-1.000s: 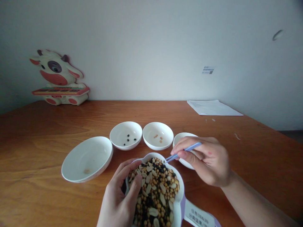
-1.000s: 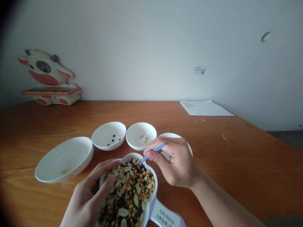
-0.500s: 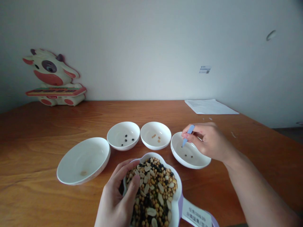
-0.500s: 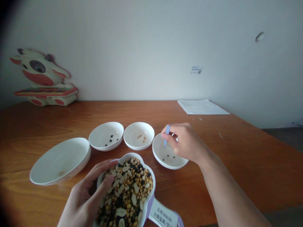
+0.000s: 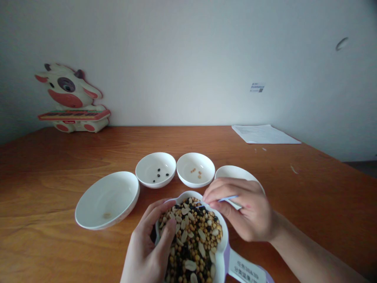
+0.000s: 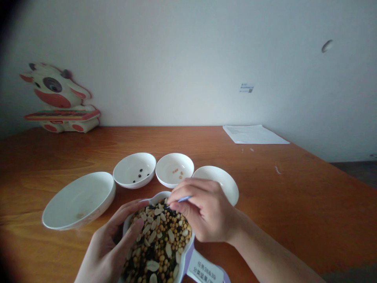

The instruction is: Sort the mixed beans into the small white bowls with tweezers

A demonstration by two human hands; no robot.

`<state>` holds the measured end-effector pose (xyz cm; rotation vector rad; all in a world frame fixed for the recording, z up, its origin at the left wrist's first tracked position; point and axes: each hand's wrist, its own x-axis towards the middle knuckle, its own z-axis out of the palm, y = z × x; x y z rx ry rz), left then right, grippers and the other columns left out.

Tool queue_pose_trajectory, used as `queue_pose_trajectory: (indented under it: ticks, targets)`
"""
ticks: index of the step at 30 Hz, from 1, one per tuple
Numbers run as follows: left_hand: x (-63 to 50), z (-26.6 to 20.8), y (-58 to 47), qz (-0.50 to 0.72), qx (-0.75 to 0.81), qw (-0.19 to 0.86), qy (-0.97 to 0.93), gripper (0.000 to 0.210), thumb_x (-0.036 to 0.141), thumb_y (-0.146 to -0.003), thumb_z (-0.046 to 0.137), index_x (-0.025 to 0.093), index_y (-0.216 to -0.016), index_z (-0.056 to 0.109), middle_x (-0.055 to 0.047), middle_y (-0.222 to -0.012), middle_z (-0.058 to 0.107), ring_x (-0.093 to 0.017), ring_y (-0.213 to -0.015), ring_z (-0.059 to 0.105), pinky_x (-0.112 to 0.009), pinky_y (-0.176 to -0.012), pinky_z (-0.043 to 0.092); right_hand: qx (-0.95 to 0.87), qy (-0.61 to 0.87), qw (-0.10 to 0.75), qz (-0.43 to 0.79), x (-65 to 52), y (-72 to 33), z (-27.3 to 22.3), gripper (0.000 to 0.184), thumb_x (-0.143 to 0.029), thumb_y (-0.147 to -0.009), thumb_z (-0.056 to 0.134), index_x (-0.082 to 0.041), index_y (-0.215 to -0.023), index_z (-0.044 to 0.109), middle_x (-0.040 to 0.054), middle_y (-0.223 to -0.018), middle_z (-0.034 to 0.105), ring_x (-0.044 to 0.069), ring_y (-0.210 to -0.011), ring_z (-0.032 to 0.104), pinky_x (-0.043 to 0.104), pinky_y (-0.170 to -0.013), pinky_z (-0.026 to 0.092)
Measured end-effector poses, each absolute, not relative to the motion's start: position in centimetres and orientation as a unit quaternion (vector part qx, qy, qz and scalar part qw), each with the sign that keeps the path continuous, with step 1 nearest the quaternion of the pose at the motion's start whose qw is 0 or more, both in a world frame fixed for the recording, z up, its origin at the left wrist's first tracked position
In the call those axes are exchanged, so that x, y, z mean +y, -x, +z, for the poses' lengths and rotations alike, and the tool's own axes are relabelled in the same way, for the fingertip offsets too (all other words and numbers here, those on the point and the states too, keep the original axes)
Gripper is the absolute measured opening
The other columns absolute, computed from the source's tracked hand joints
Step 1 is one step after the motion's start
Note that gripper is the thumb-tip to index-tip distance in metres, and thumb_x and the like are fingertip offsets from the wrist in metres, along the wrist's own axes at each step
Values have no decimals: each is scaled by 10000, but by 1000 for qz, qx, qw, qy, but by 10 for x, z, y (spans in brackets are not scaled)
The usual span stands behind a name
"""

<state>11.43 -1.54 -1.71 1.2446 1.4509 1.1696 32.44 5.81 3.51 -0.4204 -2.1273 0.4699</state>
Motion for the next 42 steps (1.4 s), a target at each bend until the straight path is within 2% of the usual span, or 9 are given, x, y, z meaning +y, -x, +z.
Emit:
queue_pose_trajectory:
  ticks: [2, 5, 8, 10, 15, 24, 33, 42]
  targets:
    - [-15, -15, -115, 469, 583, 433, -503, 440, 541, -835, 582, 225, -1134, 652, -82, -1268, 627, -258, -1140, 612, -408, -1063, 439, -879, 167, 402, 197, 54, -315, 31, 116, -83, -924, 557, -143, -946, 654, 81, -841, 717, 173, -779, 667, 301, -707, 556]
    - [-15, -14, -115, 477, 583, 433, -495, 447, 543, -826, 589, 218, -1126, 655, -88, -1260, 629, -263, -1129, 615, -405, -1051, 448, -896, 170, 368, 183, 51, -310, 27, 125, -105, -927, 534, -147, -871, 637, 61, -762, 699, 164, -695, 640, 289, -646, 529]
    - [-15, -14, -115, 474, 582, 443, -490, 466, 549, -827, 585, 211, -1144, 643, -101, -1282, 614, -267, -1117, 621, -407, -1037, 458, -882, 169, 397, 191, 51, -313, 28, 135, -96, -897, 515, -145, -834, 623, 57, -713, 681, 157, -631, 613, 285, -592, 499]
    - [-15, -15, -115, 471, 579, 446, -494, 465, 554, -835, 576, 218, -1151, 635, -97, -1293, 606, -261, -1118, 621, -410, -1047, 450, -869, 169, 418, 204, 51, -314, 30, 132, -89, -896, 518, -136, -848, 632, 70, -730, 690, 161, -654, 632, 287, -614, 512]
    - [-14, -14, -115, 470, 579, 447, -494, 436, 550, -844, 570, 240, -1145, 635, -73, -1276, 621, -249, -1124, 620, -406, -1063, 434, -879, 182, 388, 211, 51, -309, 27, 104, -103, -918, 563, -140, -882, 653, 67, -783, 716, 165, -713, 664, 286, -664, 538]
    - [-15, -10, -116, 482, 584, 439, -484, 440, 527, -804, 612, 228, -1121, 671, -82, -1234, 656, -262, -1074, 648, -398, -992, 493, -861, 190, 416, 222, 48, -308, 25, 120, -119, -893, 535, -163, -832, 628, 53, -724, 696, 163, -660, 649, 286, -615, 528]
    - [-17, -14, -115, 471, 581, 453, -485, 447, 554, -824, 589, 236, -1135, 637, -69, -1273, 627, -258, -1099, 630, -443, -1083, 417, -860, 192, 415, 228, 47, -310, 24, 117, -115, -879, 536, -158, -813, 622, 53, -712, 692, 160, -641, 650, 275, -588, 503]
    - [-17, -14, -116, 467, 581, 450, -491, 456, 560, -835, 574, 229, -1144, 626, -74, -1280, 617, -258, -1116, 618, -439, -1089, 408, -867, 196, 401, 220, 48, -309, 22, 104, -113, -873, 547, -144, -807, 622, 54, -714, 695, 157, -638, 650, 268, -585, 485]
